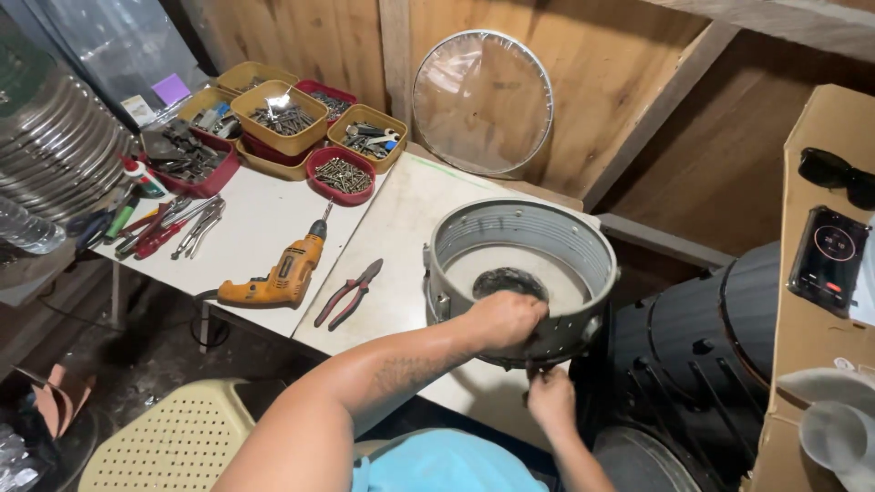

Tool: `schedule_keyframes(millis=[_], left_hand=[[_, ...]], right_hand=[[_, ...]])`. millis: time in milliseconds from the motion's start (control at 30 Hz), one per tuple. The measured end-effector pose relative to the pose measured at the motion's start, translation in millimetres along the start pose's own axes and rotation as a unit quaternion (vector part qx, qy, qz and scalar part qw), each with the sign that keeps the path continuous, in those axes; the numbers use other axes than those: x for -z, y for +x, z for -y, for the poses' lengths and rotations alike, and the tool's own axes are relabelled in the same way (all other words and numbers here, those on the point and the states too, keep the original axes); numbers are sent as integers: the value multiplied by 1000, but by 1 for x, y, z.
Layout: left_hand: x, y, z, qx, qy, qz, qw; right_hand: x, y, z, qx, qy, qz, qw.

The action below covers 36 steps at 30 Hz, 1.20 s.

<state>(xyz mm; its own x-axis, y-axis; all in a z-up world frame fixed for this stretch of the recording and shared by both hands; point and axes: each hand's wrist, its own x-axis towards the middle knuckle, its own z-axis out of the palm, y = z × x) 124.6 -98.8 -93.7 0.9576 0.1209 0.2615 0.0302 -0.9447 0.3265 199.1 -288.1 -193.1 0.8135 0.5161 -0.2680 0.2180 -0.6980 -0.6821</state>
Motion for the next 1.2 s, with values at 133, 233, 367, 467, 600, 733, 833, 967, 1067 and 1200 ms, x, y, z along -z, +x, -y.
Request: schedule_keyframes(millis=[133, 233, 367, 467, 600, 733, 833, 967, 1067, 1200], left_hand=[[2, -9, 4, -72, -7, 12, 997], [-14, -18, 22, -118, 12, -18, 993], [-25, -34, 48, -108, 76, -12, 991], [-37, -49, 69, -113, 125, -23, 985], [-46, -64, 86, -103, 173, -33, 979], [-43, -74, 100, -100, 158, -55, 981], [-26, -80, 104, -91, 139, -112, 980], [14, -97, 118, -7, 24, -154, 988], [4, -123, 181, 15, 0, -222, 975], [68, -162, 247, 207, -33, -45, 977]], right_hand=[[-6, -11, 27, -51, 4, 46, 998], [-24, 0, 29, -70, 5, 85, 994], [-63, 22, 21, -94, 180, 187, 961], [-57, 28, 34, -103, 189, 284, 934], [-40, 31, 50, -28, 44, 355, 933], [-33, 4, 87, -37, 0, 373, 927], [-48, -9, 99, -52, 0, 362, 931], [-80, -18, 97, -47, 2, 352, 935], [-86, -34, 130, -62, -69, 325, 941], [-111, -26, 139, -22, -178, 269, 946]])
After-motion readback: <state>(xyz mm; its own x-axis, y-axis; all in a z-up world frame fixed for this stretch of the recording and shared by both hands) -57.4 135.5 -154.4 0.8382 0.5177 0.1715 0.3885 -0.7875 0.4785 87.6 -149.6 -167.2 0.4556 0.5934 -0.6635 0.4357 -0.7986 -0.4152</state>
